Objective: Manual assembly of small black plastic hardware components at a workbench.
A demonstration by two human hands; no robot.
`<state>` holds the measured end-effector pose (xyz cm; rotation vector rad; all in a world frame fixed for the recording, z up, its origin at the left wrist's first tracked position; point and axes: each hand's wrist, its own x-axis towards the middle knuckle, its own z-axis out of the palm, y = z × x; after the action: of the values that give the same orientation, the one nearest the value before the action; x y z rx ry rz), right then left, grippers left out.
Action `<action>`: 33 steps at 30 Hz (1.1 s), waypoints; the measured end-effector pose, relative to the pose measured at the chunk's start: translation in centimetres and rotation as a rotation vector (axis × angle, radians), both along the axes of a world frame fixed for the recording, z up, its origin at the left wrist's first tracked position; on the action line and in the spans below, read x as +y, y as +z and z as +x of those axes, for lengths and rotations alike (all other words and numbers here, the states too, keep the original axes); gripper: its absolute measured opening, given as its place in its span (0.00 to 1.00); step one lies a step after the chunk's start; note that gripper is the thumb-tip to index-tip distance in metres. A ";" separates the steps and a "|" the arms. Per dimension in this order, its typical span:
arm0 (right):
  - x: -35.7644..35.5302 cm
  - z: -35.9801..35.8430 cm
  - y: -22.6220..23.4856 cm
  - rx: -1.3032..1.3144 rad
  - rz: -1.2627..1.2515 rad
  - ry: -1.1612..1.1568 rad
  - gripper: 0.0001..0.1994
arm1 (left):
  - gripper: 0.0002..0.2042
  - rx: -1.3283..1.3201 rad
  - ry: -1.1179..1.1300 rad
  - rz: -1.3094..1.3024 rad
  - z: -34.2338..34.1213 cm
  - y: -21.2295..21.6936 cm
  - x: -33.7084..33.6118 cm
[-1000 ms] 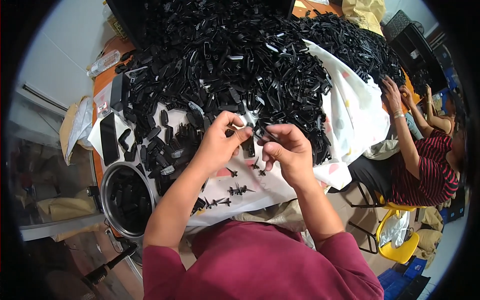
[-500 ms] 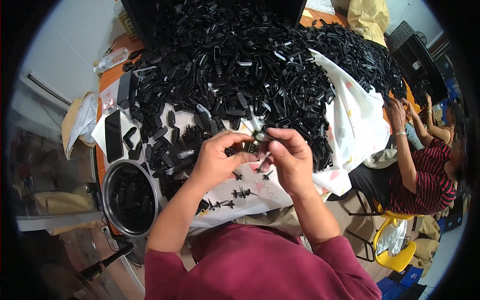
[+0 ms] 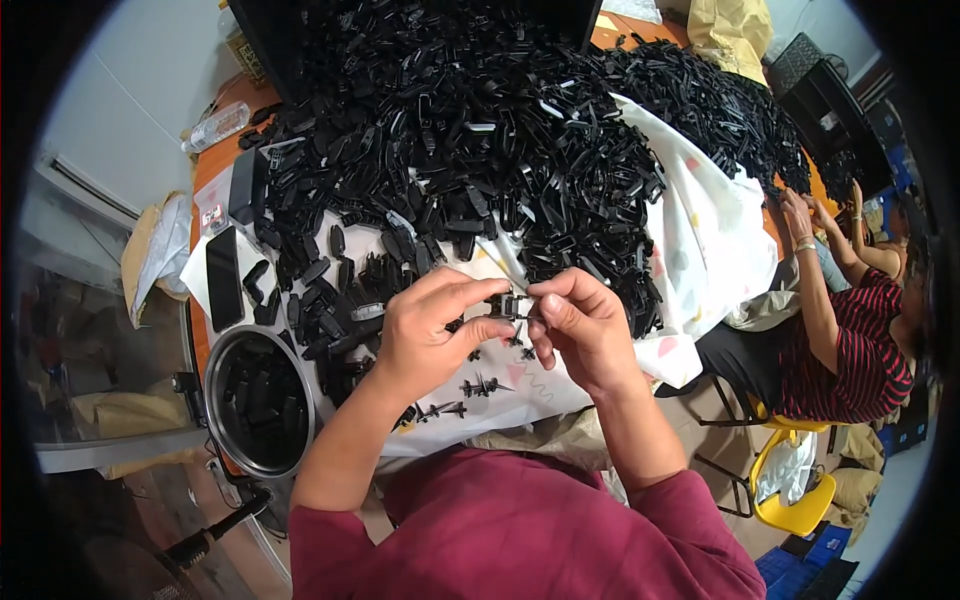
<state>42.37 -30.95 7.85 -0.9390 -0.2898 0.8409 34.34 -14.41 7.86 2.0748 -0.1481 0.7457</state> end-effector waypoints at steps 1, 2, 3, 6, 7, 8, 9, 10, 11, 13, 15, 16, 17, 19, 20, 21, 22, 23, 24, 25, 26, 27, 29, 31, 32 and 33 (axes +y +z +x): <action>-0.1 0.0 0.0 0.000 0.001 -0.003 0.06 | 0.20 0.000 -0.003 0.001 -0.1 0.0 -0.1; -0.1 0.0 0.1 0.008 -0.039 0.006 0.06 | 0.20 0.029 -0.008 -0.026 -0.2 -0.1 -0.1; -0.2 0.0 0.1 0.016 -0.079 0.015 0.05 | 0.19 0.058 -0.013 -0.052 -0.4 -0.1 -0.2; -0.5 0.2 0.4 0.012 -0.209 0.029 0.05 | 0.17 0.003 0.033 0.268 -0.8 0.3 -0.1; -0.6 0.4 0.1 -0.003 -0.225 0.069 0.05 | 0.17 0.003 0.030 0.267 -0.9 0.3 -0.1; -0.6 0.3 0.0 -0.002 -0.226 0.066 0.05 | 0.17 0.018 0.022 0.278 -0.9 0.3 0.0; -0.6 0.1 0.0 0.011 -0.215 0.065 0.05 | 0.16 0.032 0.015 0.288 -0.9 0.3 0.0; -0.4 0.0 0.0 0.022 -0.199 0.070 0.05 | 0.16 0.033 0.018 0.291 -1.0 0.1 -0.1; -0.4 -0.1 -0.1 0.028 -0.182 0.110 0.05 | 0.16 0.098 -0.014 0.028 -1.1 -0.6 -0.4; 0.4 -0.4 0.5 -0.007 -0.222 0.072 0.06 | 0.18 0.169 -0.061 -0.400 -0.8 -1.8 -1.2; 1.0 -0.9 0.1 -0.188 -0.341 -0.025 0.10 | 0.19 0.250 -0.036 -0.666 -1.0 -2.0 -2.5; 1.1 -1.2 -0.8 -0.318 -0.470 -0.060 0.11 | 0.20 0.329 -0.001 -0.932 -1.1 -2.0 -3.0; 1.0 -1.5 -1.2 -0.334 -0.484 -0.027 0.12 | 0.21 0.326 0.010 -0.860 -1.2 -2.9 -3.1; 1.0 -1.8 -1.8 -0.303 -0.421 -0.015 0.11 | 0.19 0.335 -0.036 -1.017 -0.9 -3.3 -2.9; 0.9 -1.8 -2.2 -0.301 -0.422 -0.014 0.11 | 0.18 0.343 -0.081 -1.172 -0.9 -3.3 -2.8; 0.9 -1.9 -2.5 -0.460 -0.453 -0.011 0.10 | 0.15 0.331 -0.169 -1.426 -0.8 -3.3 -2.7; 1.0 -1.9 -2.6 -0.619 -0.482 -0.012 0.09 | 0.15 0.333 -0.170 -1.426 -0.8 -3.4 -2.4; 1.8 -1.7 -2.6 -0.656 -0.503 -0.049 0.07 | 0.15 0.349 -0.184 -1.547 -0.8 -3.7 -1.9; 2.2 -0.5 -2.7 -0.654 -0.502 -0.050 0.07 | 0.15 0.364 -0.198 -1.668 -0.7 -4.1 -1.3; 2.7 1.3 -3.1 -0.902 -0.599 0.000 0.08 | 0.14 0.361 -0.075 -1.448 -0.5 -4.8 -0.7; 3.2 3.2 -3.2 -1.151 -0.693 0.054 0.10 | 0.12 0.324 0.085 -1.313 -0.1 -5.5 0.0; 4.0 4.9 -3.2 -1.264 -0.870 -0.118 0.10 | 0.09 0.320 0.135 -1.275 0.1 -5.9 1.0; 5.3 8.4 -3.6 -1.438 -1.177 -0.321 0.12 | 0.06 0.350 0.243 -1.159 0.6 -5.7 1.8; 5.1 11.2 -5.2 -1.493 -1.334 -0.344 0.13 | 0.04 0.384 0.289 -0.782 1.6 -7.0 1.7; 5.3 11.9 -5.6 -1.522 -1.361 -0.273 0.12 | 0.05 0.425 0.359 -0.567 1.7 -7.1 1.1; 5.3 12.4 -6.1 -1.549 -1.390 -0.202 0.11 | 0.08 0.508 0.298 -0.314 1.7 -7.0 0.7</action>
<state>54.81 -25.60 1.73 -2.7892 -0.9411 -0.2163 36.08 -13.75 0.84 1.9319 0.5373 0.3609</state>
